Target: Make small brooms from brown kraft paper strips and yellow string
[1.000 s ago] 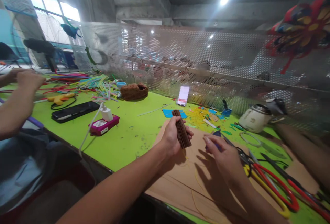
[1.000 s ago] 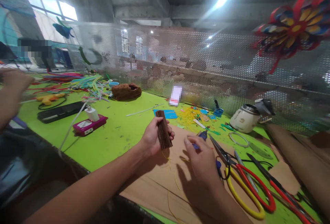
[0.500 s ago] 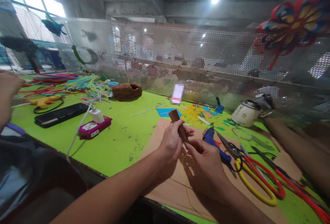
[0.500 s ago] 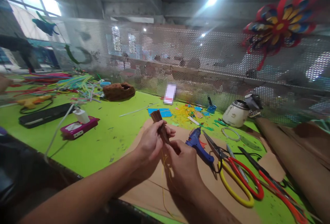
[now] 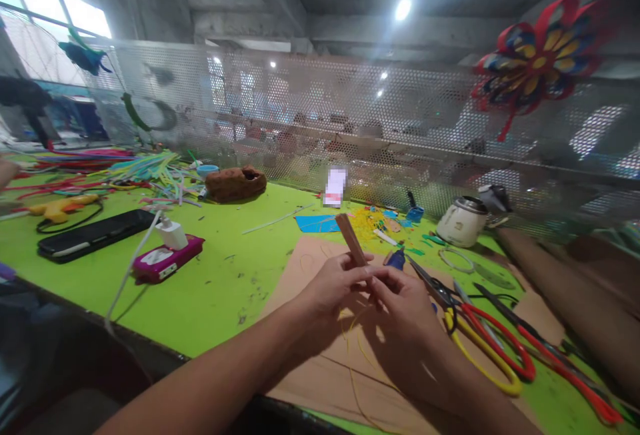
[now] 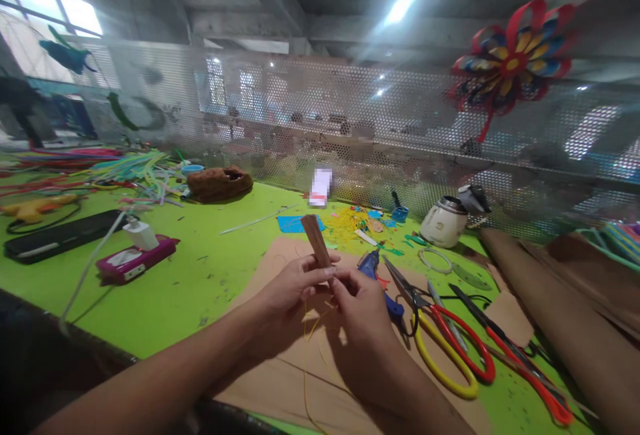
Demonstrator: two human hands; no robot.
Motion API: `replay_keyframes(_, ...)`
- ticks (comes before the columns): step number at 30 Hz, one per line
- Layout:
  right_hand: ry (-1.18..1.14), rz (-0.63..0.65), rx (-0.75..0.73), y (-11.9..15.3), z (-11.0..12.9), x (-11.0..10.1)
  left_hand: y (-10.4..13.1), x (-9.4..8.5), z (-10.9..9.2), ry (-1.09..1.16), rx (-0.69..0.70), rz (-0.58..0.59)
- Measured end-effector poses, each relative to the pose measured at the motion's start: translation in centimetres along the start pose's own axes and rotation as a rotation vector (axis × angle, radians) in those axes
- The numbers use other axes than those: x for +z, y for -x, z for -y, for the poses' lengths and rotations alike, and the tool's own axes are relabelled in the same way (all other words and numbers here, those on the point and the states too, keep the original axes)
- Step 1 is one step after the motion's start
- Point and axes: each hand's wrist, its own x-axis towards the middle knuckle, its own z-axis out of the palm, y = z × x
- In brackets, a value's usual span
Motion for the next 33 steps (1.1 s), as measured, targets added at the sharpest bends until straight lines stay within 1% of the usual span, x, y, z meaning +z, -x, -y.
replay_keyframes(3,-0.026,0.032,0.077,-0.4,0.2,-0.8,-0.8,-0.8,0.2,-0.175,0.101,-0.063)
replay_keyframes(5,-0.022,0.047,0.079,-0.7,0.0,-1.4,-1.2,-1.3,-0.1,-0.294,0.137,-0.035)
replay_keyframes(7,0.035,0.093,0.045,-1.1,-0.4,-2.2,-0.9,-1.6,-1.1,-0.471,0.093,0.034)
replay_keyframes(9,0.119,0.147,0.004,-1.4,-0.8,-2.9,0.1,-1.6,-2.7,-0.740,0.033,0.087)
replay_keyframes(11,0.182,0.201,-0.017,-1.6,-0.9,-3.5,1.7,-1.1,-4.5,-0.911,0.070,0.103)
replay_keyframes(12,0.201,0.223,-0.021,-1.6,-0.8,-3.6,2.5,-0.7,-5.4,-0.985,0.120,0.126)
replay_keyframes(13,0.213,0.242,-0.024,-1.5,-0.6,-3.6,3.2,-0.2,-6.2,-1.081,0.217,0.139)
replay_keyframes(14,0.233,0.265,-0.033,-1.3,-0.3,-3.6,3.7,0.3,-6.8,-1.205,0.349,0.157)
replay_keyframes(15,0.263,0.288,-0.049,-1.1,0.2,-3.4,4.0,0.7,-7.2,-1.341,0.476,0.204)
replay_keyframes(16,0.303,0.309,-0.074,-0.8,0.8,-3.3,4.1,1.0,-7.5,-1.482,0.565,0.267)
replay_keyframes(17,0.350,0.327,-0.105,-0.5,1.4,-3.1,4.0,1.2,-7.5,-1.616,0.612,0.335)
replay_keyframes(18,0.402,0.343,-0.135,-0.1,2.1,-3.0,3.9,1.3,-7.5,-1.733,0.626,0.381)
replay_keyframes(20,0.483,0.356,-0.184,0.7,3.4,-2.9,3.4,1.2,-7.1,-1.884,0.643,0.430)
replay_keyframes(22,0.503,0.346,-0.207,1.3,4.4,-3.1,3.2,0.9,-6.7,-1.925,0.709,0.464)
replay_keyframes(24,0.494,0.338,-0.224,1.9,5.0,-3.7,3.5,0.8,-6.5,-1.897,0.802,0.494)
replay_keyframes(26,0.495,0.346,-0.228,2.3,5.2,-4.6,4.0,0.7,-6.3,-1.841,0.844,0.499)
replay_keyframes(30,0.541,0.416,-0.182,2.7,5.2,-6.8,5.1,0.8,-6.1,-1.739,0.815,0.490)
replay_keyframes(33,0.564,0.490,-0.142,3.1,5.3,-8.3,5.7,0.8,-6.0,-1.720,0.775,0.493)
